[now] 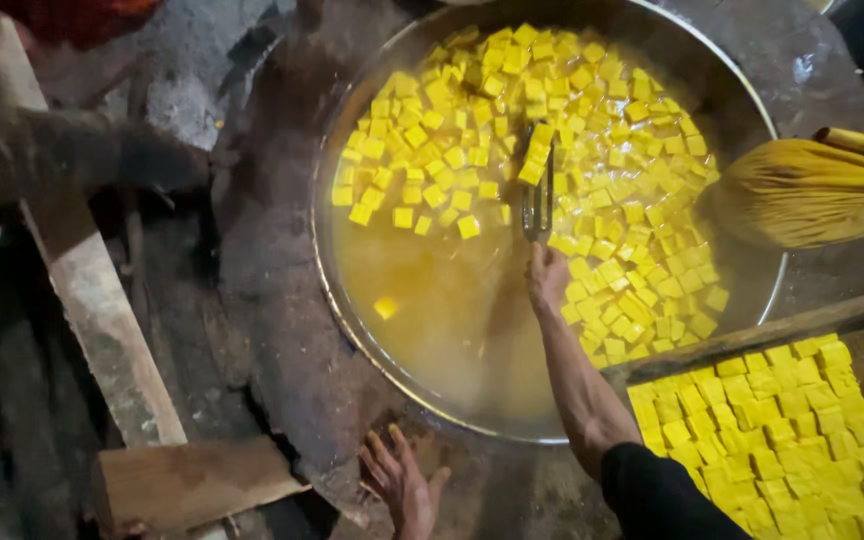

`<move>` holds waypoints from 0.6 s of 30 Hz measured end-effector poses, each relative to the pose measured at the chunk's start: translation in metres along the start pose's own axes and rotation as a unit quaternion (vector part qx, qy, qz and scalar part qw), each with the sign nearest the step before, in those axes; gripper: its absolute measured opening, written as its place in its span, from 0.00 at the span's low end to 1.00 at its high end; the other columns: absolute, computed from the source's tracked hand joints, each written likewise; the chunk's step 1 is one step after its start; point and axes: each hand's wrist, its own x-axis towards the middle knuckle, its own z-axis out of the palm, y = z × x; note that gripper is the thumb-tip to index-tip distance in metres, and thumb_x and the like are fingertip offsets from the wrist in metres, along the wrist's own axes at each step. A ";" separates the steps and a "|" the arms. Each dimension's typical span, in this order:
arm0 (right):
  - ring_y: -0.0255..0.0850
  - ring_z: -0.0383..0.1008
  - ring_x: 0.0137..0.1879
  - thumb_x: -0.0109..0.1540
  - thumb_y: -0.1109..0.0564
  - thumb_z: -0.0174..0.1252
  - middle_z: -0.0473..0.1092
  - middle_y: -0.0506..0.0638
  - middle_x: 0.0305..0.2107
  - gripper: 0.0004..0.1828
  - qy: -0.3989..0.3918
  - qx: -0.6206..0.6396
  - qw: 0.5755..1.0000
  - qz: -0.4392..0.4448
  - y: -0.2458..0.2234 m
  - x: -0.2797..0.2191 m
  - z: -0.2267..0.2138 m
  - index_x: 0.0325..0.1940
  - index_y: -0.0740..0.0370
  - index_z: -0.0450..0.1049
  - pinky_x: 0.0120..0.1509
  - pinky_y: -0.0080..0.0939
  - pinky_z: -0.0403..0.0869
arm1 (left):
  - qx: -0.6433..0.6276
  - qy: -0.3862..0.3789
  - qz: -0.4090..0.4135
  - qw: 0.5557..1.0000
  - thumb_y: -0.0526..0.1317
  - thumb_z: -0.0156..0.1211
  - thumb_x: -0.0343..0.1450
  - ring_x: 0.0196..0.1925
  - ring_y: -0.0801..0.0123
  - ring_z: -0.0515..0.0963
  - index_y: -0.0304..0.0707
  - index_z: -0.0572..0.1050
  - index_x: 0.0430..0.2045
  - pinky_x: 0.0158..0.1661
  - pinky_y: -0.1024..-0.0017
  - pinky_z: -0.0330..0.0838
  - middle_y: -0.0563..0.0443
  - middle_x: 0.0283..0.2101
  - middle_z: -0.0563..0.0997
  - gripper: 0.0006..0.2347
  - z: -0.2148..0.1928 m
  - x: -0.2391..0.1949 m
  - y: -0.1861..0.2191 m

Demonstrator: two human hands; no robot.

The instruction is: The person uses a slotted metal tool to scoop yellow tofu cubes from a large steaming pot and arranges them in a rectangular tray. The person repeatedly transfers batches of tofu from the pot to the tray, filling the tray with neatly aligned cubes.

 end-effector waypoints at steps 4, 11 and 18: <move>0.32 0.68 0.25 0.67 0.47 0.59 0.69 0.45 0.21 0.16 -0.026 0.050 0.998 0.039 0.018 -0.060 -0.032 0.40 0.64 0.75 0.28 0.36 0.67 | -0.027 0.028 0.033 0.999 0.55 0.79 0.53 0.74 0.28 0.38 0.48 0.44 0.73 0.62 0.22 0.41 0.30 0.76 0.39 0.56 -0.008 0.002 -0.001; 0.37 0.72 0.25 0.66 0.42 0.60 0.73 0.53 0.22 0.23 -0.107 -0.124 0.981 0.104 0.042 -0.142 -0.104 0.37 0.68 0.79 0.30 0.41 0.70 | -0.022 0.035 0.048 0.998 0.55 0.79 0.53 0.73 0.25 0.39 0.45 0.43 0.74 0.62 0.23 0.40 0.27 0.76 0.40 0.57 -0.016 -0.002 0.008; 0.59 0.79 0.47 0.65 0.37 0.56 0.78 0.64 0.38 0.27 -0.150 -0.290 0.943 -0.060 0.056 -0.073 -0.069 0.50 0.64 0.78 0.50 0.53 0.73 | -0.001 0.059 0.066 0.996 0.55 0.80 0.51 0.72 0.24 0.43 0.45 0.44 0.73 0.63 0.26 0.42 0.26 0.73 0.41 0.57 -0.009 0.001 0.002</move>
